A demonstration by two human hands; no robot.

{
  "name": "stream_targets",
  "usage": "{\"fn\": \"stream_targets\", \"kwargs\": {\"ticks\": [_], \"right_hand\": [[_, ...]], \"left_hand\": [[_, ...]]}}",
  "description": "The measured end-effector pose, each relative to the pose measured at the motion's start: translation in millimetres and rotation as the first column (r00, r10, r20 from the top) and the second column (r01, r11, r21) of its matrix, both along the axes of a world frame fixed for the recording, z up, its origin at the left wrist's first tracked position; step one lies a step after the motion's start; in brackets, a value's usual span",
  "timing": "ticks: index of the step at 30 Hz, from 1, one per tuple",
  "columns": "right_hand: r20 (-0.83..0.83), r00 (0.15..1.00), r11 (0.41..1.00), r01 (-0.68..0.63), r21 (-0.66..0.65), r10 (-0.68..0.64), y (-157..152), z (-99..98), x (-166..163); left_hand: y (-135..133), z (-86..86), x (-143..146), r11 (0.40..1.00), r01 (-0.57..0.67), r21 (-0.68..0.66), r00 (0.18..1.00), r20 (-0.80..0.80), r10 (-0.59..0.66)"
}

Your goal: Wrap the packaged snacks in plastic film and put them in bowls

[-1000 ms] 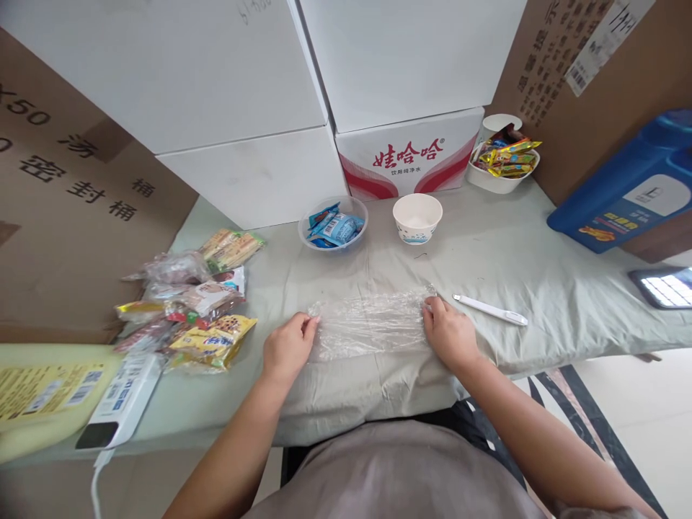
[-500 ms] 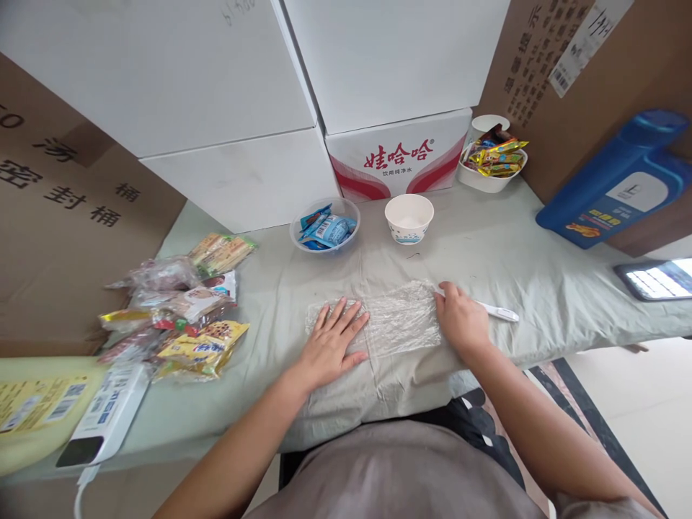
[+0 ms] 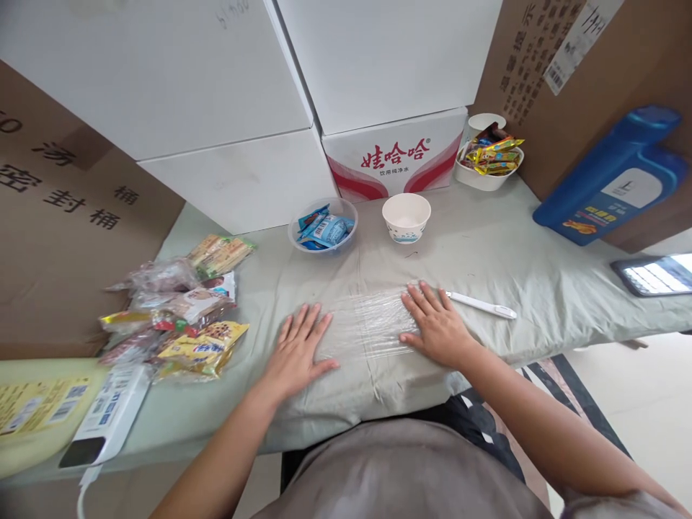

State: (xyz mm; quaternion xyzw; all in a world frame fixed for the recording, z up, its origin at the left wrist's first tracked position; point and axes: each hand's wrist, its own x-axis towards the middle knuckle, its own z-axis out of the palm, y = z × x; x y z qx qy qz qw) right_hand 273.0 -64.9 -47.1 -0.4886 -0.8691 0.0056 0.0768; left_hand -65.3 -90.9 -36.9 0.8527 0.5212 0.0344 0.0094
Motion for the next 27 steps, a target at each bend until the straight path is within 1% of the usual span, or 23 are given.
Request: {"fn": "stream_targets", "kwargs": {"ticks": [2, 3, 6, 7, 8, 10, 13, 14, 16, 17, 19, 21, 23, 25, 27], "right_hand": [[-0.048, 0.999, 1.0, -0.005, 0.021, 0.006, -9, 5.5, 17], [-0.082, 0.996, 0.999, -0.04, 0.024, 0.042, -14, 9.4, 24], [-0.188, 0.963, 0.981, -0.192, 0.019, 0.192, -29, 19.5, 35], [-0.22, 0.951, 0.975, -0.22, 0.018, 0.219, -32, 21.3, 37], [-0.25, 0.941, 0.973, -0.229, 0.02, 0.227, -34, 22.4, 37], [-0.295, 0.933, 0.977, -0.209, 0.028, 0.208, -37, 23.5, 37], [-0.334, 0.922, 0.979, -0.199, 0.033, 0.198, -36, 26.7, 35], [-0.352, 0.913, 0.977, -0.209, 0.031, 0.207, -36, 28.7, 34], [-0.402, 0.894, 0.978, -0.205, 0.02, 0.196, -33, 32.9, 33], [-0.424, 0.89, 0.984, -0.177, 0.009, 0.164, -31, 34.6, 32], [-0.443, 0.895, 0.997, -0.069, -0.016, 0.055, -23, 35.7, 29], [-0.428, 0.9, 0.996, 0.069, -0.048, -0.083, -11, 33.4, 23], [-0.394, 0.897, 0.98, 0.184, -0.074, -0.199, 3, 28.7, 15], [-0.332, 0.903, 0.962, 0.26, -0.086, -0.274, 17, 22.8, 7], [-0.24, 0.922, 0.952, 0.296, -0.073, -0.305, 29, 16.9, -1]], "left_hand": [[-11, 3.9, -16, 0.999, -0.012, 0.052, 0.999, 0.039, 0.01], [-16, 6.9, -21, 0.997, 0.011, 0.071, 0.997, 0.07, -0.016], [-30, 15.4, -28, 0.986, 0.146, 0.077, 0.972, 0.174, -0.157], [-33, 16.8, -28, 0.979, 0.188, 0.076, 0.958, 0.204, -0.2], [-35, 17.1, -27, 0.973, 0.218, 0.081, 0.945, 0.231, -0.231], [-35, 15.9, -26, 0.966, 0.236, 0.11, 0.926, 0.275, -0.257], [-32, 16.4, -26, 0.97, 0.215, 0.115, 0.904, 0.352, -0.242], [-30, 18.4, -25, 0.975, 0.199, 0.101, 0.895, 0.387, -0.222], [-26, 24.8, -24, 0.99, 0.128, 0.062, 0.881, 0.451, -0.142], [-23, 28.2, -23, 0.996, 0.074, 0.041, 0.878, 0.471, -0.084], [-15, 33.2, -20, 0.998, -0.058, 0.01, 0.879, 0.474, 0.046], [-2, 33.6, -16, 0.985, -0.173, -0.007, 0.884, 0.439, 0.159], [12, 29.6, -12, 0.967, -0.255, -0.015, 0.893, 0.379, 0.241], [25, 23.5, -8, 0.951, -0.308, -0.023, 0.907, 0.296, 0.3], [34, 18.2, -4, 0.938, -0.346, -0.035, 0.917, 0.2, 0.345]]}}
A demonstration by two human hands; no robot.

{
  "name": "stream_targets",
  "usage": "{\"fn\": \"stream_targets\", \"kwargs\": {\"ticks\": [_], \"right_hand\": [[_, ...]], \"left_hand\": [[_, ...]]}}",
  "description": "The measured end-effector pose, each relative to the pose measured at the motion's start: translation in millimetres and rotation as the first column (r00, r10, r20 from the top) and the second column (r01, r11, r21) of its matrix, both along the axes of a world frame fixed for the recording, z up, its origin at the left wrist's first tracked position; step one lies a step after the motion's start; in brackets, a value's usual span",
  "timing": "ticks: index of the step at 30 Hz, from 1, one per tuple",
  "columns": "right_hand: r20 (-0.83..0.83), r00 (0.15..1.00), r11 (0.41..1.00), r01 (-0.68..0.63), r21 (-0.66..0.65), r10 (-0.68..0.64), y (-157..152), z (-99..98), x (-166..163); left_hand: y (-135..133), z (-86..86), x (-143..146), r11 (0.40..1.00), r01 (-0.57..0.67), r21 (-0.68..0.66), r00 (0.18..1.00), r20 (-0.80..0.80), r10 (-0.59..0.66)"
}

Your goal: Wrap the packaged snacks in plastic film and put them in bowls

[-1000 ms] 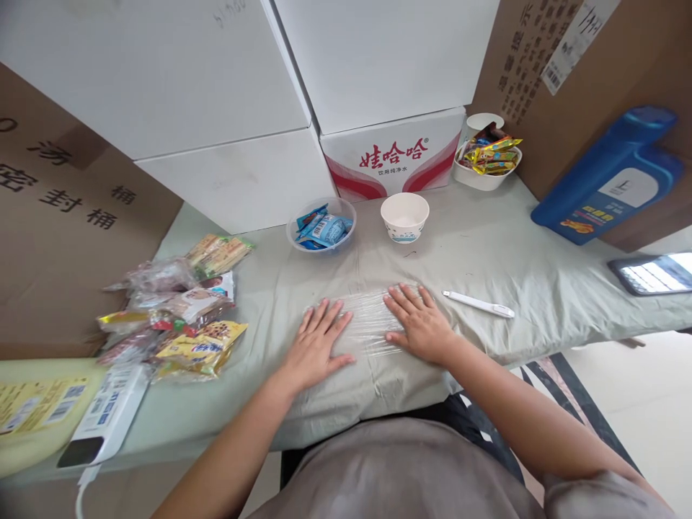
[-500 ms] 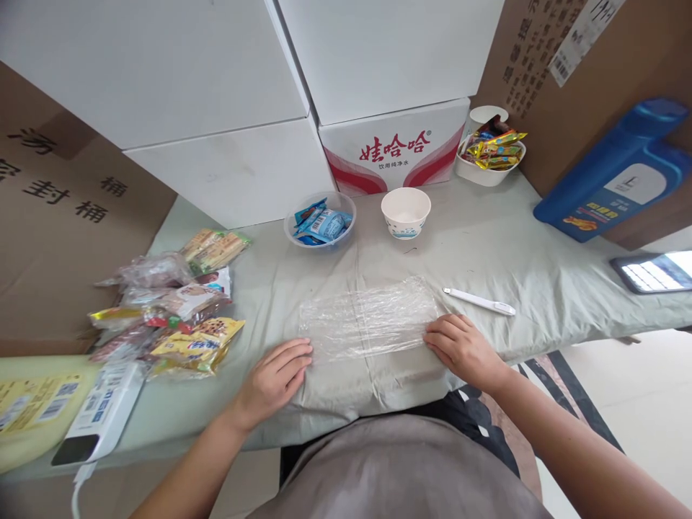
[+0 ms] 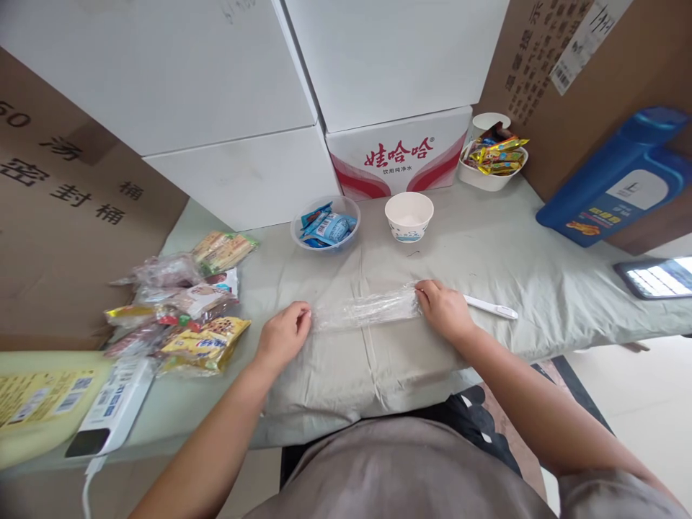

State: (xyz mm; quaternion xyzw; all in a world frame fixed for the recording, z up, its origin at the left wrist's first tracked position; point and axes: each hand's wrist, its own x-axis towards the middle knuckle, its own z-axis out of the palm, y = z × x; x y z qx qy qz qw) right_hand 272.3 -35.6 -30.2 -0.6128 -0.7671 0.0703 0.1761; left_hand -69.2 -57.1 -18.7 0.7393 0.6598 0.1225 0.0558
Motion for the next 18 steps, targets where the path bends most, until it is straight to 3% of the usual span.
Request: {"fn": "stream_targets", "kwargs": {"ticks": [5, 8, 10, 12, 15, 17, 18], "right_hand": [[0.167, 0.985, 0.999, 0.044, 0.004, -0.044, 12, -6.8, -7], [0.168, 0.984, 0.997, 0.043, 0.068, -0.054, 12, 1.0, -9], [0.154, 0.988, 0.987, -0.009, 0.159, -0.016, 9, 9.0, -15], [0.155, 0.982, 0.963, -0.144, 0.226, 0.111, 5, 14.1, -27], [0.204, 0.881, 0.872, -0.46, 0.166, 0.426, -2, 9.4, -50], [0.217, 0.803, 0.813, -0.578, 0.064, 0.554, -2, -0.3, -57], [0.218, 0.796, 0.812, -0.583, 0.022, 0.565, -1, -5.4, -56]], "left_hand": [[4, 1.3, 4, 0.995, -0.08, -0.057, 0.988, -0.135, 0.072], [-2, 11.6, 9, 0.992, -0.061, 0.114, 0.985, -0.153, 0.079], [-8, 17.0, 21, 0.966, 0.029, 0.258, 0.991, -0.134, 0.006], [-13, 16.4, 38, 0.936, 0.187, 0.298, 0.98, -0.117, -0.158], [-21, 1.5, 64, 0.904, 0.39, 0.176, 0.919, -0.125, -0.373], [-26, -13.2, 70, 0.915, 0.397, 0.074, 0.912, -0.143, -0.385], [-28, -20.0, 68, 0.926, 0.375, 0.036, 0.919, -0.15, -0.366]]}}
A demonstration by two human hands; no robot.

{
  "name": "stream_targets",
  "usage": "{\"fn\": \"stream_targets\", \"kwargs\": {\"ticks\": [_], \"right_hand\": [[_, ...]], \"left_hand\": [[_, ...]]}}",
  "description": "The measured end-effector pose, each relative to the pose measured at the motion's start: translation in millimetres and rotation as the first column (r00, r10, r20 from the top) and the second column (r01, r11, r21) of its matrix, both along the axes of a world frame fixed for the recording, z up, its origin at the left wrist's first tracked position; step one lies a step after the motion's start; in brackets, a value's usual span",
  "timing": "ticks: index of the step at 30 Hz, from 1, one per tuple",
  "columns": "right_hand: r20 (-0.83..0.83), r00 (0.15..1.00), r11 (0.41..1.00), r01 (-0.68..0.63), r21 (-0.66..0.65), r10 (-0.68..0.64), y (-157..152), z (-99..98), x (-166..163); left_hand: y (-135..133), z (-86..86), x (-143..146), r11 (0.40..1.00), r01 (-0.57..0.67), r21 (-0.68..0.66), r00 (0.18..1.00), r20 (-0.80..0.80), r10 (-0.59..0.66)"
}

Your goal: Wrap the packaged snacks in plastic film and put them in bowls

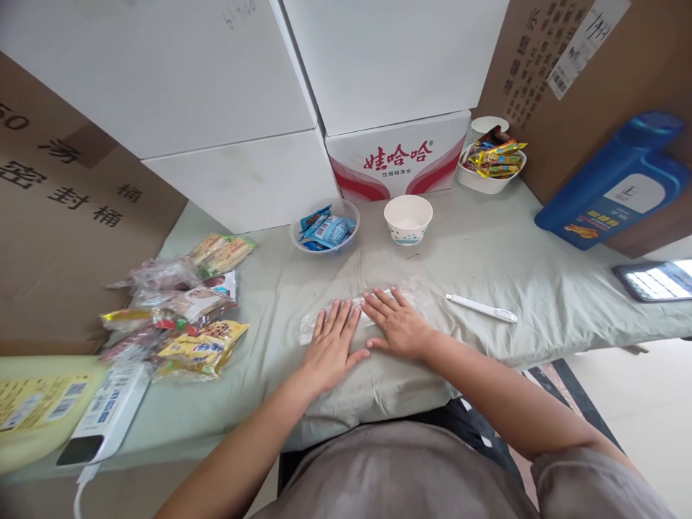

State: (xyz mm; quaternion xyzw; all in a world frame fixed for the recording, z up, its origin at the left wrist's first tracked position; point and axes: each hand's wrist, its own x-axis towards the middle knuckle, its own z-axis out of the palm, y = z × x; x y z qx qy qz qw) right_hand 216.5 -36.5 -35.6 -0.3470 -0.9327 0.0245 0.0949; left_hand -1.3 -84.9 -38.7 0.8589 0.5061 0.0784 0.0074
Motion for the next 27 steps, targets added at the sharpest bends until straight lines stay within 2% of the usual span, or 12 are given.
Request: {"fn": "stream_targets", "kwargs": {"ticks": [2, 5, 8, 11, 13, 15, 19, 23, 25, 27], "right_hand": [[0.031, 0.996, 0.996, 0.084, -0.032, -0.083, 4, -7.9, 14], [0.039, 0.978, 0.978, 0.206, -0.014, -0.206, 3, -11.4, 48], [0.026, 0.981, 0.982, 0.19, 0.02, -0.19, -16, -8.8, 73], [0.001, 0.988, 0.986, 0.156, 0.064, -0.157, -51, -5.8, 78], [-0.018, 0.989, 0.986, 0.149, 0.073, -0.148, -75, -4.8, 76], [-0.051, 0.988, 0.987, 0.149, 0.058, -0.146, -95, -4.0, 75], [-0.197, 0.971, 0.989, 0.143, 0.024, -0.136, -121, 2.9, 78], [-0.297, 0.954, 0.999, 0.04, -0.01, -0.041, -128, 25.8, 76], [-0.329, 0.943, 0.991, -0.089, -0.105, 0.05, -125, 41.7, 69], [-0.375, 0.918, 0.941, -0.231, -0.247, 0.127, -117, 57.7, 60]], "left_hand": [[-4, -9.6, -13, 0.997, -0.062, -0.036, 0.998, -0.03, 0.061], [-9, -11.6, -40, 0.991, -0.126, -0.042, 0.99, -0.063, 0.123], [-18, -2.5, -54, 0.981, -0.192, 0.001, 0.979, -0.063, 0.192], [-29, 10.7, -40, 0.968, -0.246, 0.047, 0.969, 0.025, 0.245], [-37, 18.1, -20, 0.981, -0.192, 0.026, 0.975, 0.114, 0.188], [-43, 21.9, 3, 0.996, -0.088, -0.019, 0.979, 0.184, 0.09], [-47, 17.7, 35, 0.998, 0.029, -0.053, 0.979, 0.205, -0.017], [-46, 11.5, 37, 0.992, 0.116, -0.04, 0.966, 0.237, -0.103], [-47, 11.3, 30, 0.985, 0.168, -0.031, 0.947, 0.283, -0.153], [-50, 11.4, 21, 0.973, 0.227, -0.031, 0.914, 0.351, -0.202]]}}
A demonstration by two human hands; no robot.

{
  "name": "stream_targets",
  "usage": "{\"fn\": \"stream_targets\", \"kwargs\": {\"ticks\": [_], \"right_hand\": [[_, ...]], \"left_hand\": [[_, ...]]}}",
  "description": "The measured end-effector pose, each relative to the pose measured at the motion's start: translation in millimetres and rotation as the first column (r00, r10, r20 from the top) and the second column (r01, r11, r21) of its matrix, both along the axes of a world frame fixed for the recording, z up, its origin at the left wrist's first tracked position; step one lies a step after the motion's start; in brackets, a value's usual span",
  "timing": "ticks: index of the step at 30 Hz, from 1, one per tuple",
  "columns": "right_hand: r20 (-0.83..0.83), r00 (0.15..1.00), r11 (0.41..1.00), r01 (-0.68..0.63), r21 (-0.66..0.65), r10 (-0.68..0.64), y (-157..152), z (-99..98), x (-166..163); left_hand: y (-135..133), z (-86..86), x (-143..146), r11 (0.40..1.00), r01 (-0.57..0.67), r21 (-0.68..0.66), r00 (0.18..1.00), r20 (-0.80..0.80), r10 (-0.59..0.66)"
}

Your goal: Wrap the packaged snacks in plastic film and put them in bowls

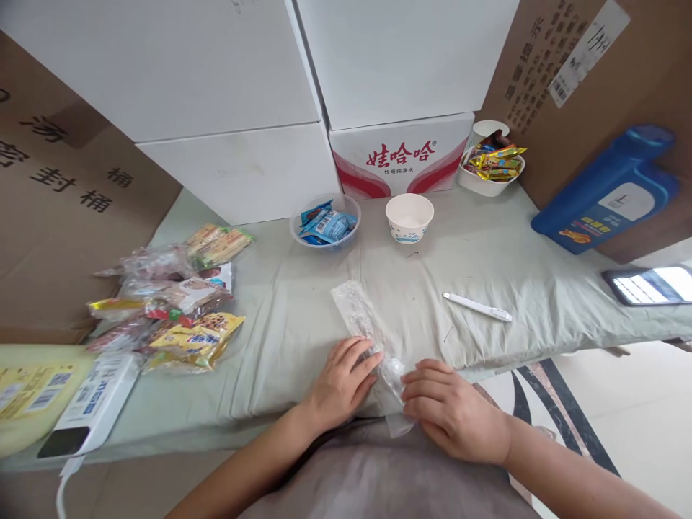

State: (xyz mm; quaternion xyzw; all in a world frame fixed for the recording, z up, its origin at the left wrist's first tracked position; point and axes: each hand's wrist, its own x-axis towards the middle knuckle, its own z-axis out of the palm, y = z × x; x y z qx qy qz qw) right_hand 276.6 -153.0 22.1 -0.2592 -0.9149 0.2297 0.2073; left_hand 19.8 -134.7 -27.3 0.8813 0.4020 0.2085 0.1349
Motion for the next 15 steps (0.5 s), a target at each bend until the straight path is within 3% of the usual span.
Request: {"fn": "stream_targets", "kwargs": {"ticks": [3, 8, 11, 15], "right_hand": [[-0.007, 0.997, 0.977, -0.073, -0.201, 0.073, 23, 19.0, -16], [0.005, 0.992, 0.927, 0.122, -0.355, -0.129, 90, 22.5, -54], [0.129, 0.954, 0.885, 0.3, -0.356, -0.271, 130, 6.9, -86], [0.329, 0.855, 0.852, 0.48, -0.211, -0.4, 154, -19.6, -122]], "left_hand": [[-5, -3.6, -13, 0.996, 0.084, -0.041, 0.986, 0.149, -0.077], [-11, -15.7, -21, 0.992, 0.015, -0.125, 0.937, 0.349, 0.03], [-9, -17.6, -21, 0.969, -0.038, -0.243, 0.919, 0.373, 0.13], [-6, -14.4, -20, 0.955, -0.059, -0.291, 0.917, 0.362, 0.167]]}}
